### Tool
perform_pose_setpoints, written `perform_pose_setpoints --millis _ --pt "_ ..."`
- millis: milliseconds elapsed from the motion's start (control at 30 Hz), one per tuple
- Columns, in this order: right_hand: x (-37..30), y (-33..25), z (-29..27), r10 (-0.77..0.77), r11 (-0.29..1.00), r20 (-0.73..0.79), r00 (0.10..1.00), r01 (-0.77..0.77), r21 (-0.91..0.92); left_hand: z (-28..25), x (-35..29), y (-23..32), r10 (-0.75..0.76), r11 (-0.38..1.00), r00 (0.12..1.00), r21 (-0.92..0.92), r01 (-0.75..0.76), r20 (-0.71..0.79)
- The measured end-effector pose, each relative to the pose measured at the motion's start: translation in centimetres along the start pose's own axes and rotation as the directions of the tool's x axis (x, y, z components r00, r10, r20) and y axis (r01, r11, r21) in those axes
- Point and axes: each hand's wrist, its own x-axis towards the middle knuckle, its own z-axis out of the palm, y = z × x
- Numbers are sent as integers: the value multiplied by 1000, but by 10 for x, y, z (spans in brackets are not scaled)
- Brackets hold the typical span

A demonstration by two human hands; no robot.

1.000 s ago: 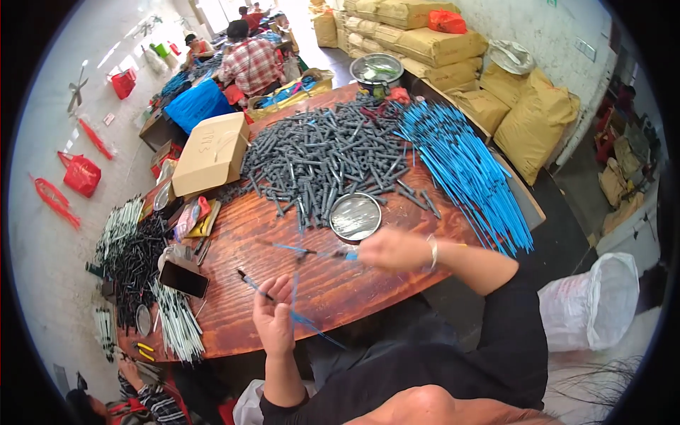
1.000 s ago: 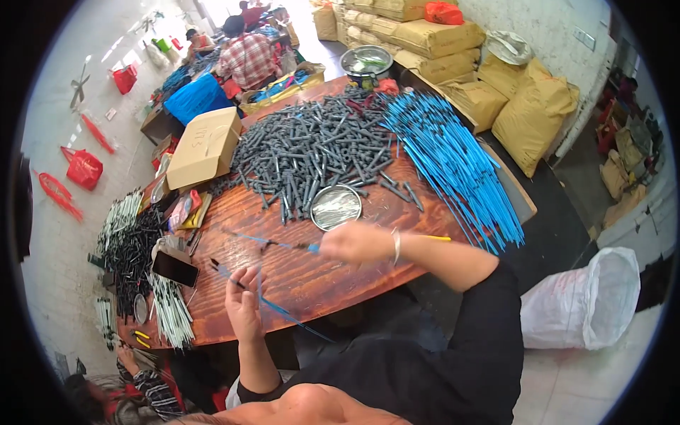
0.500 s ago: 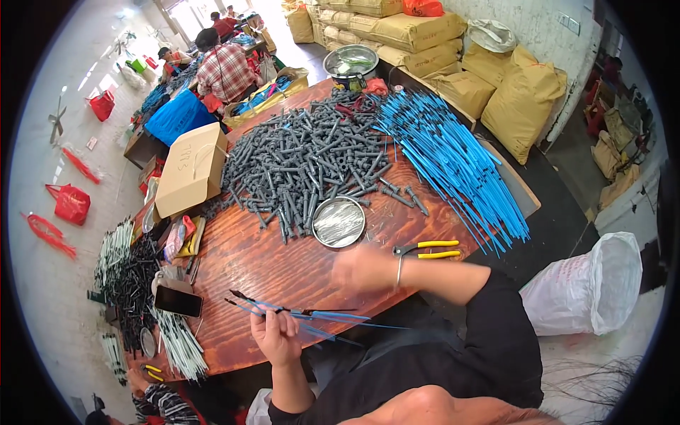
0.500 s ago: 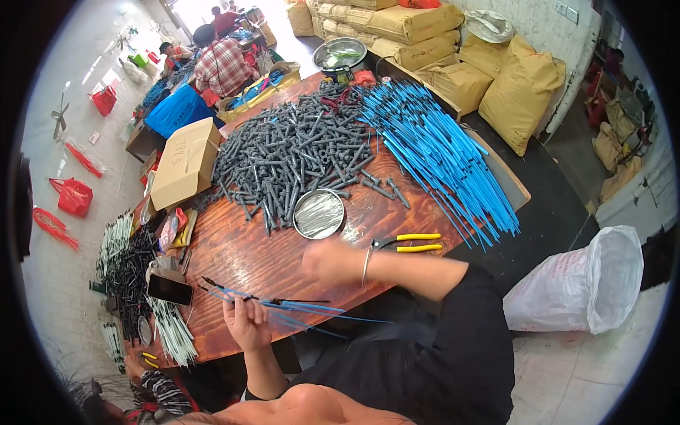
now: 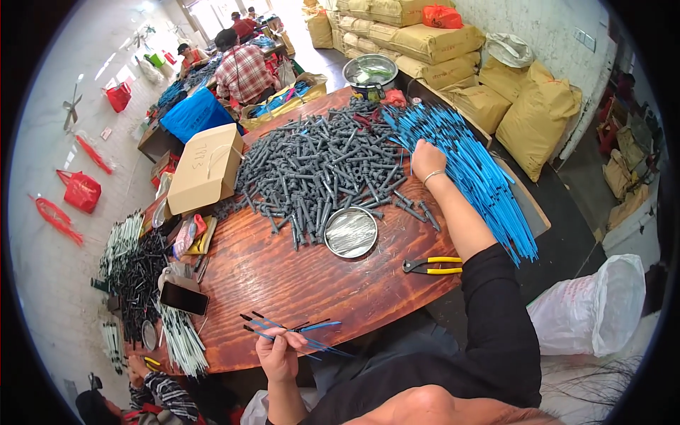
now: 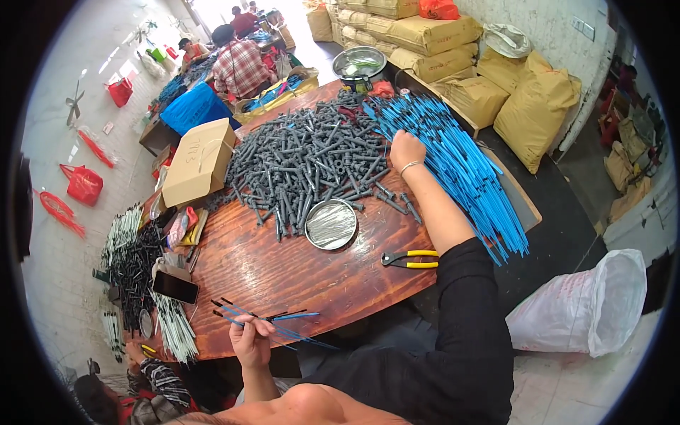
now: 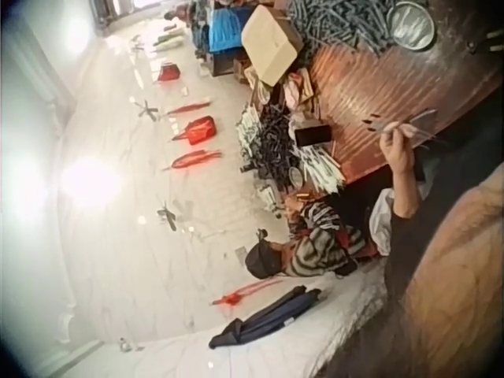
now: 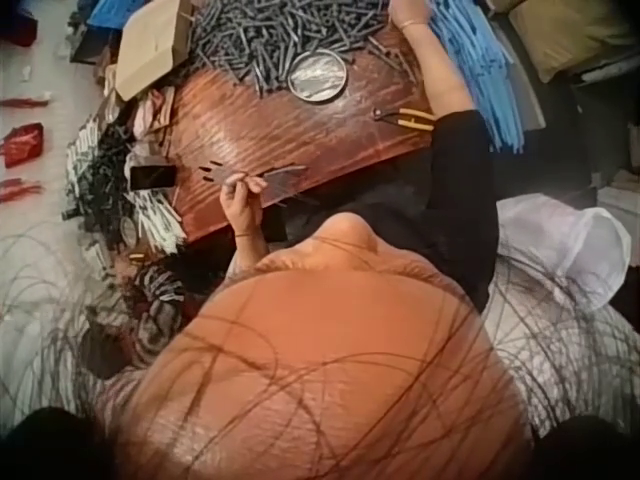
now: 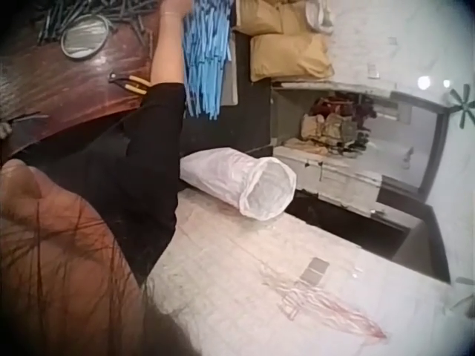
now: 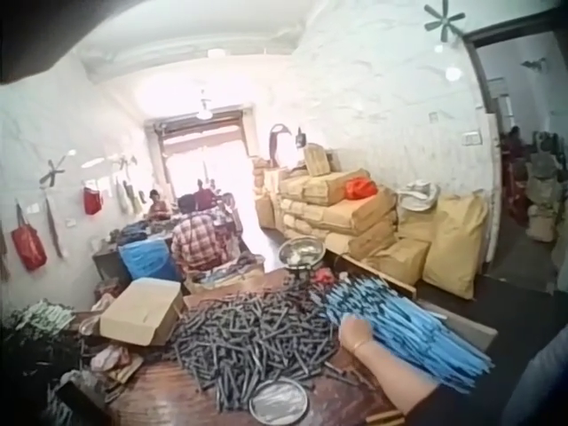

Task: The person slides black plastic tips onto blue umbrella ribs and threads the ribs through a grey central hub. They then secure the assembly with wire and use yellow-handled pliers to trim the excess wire.

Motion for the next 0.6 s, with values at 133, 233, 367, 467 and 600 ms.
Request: perform_pose_setpoints --millis 133,233,367,467,600 --pt "11 -19 -70 -183 970 -143 973 202 132 -1 -4 6 11 997 999 79 -7 -40" --pt "-6 -42 -146 -275 777 150 949 128 616 -3 -8 12 30 994 989 110 -15 -143" --pt "-59 -71 -209 -613 456 520 594 -272 848 -10 -4 23 -73 991 942 85 106 -327" --pt "-117 -90 -208 -752 425 532 388 -331 842 3 17 25 -111 980 942 121 156 -318" --pt "-200 -123 -197 -864 342 461 204 -435 833 37 37 17 -42 983 982 168 74 -184"
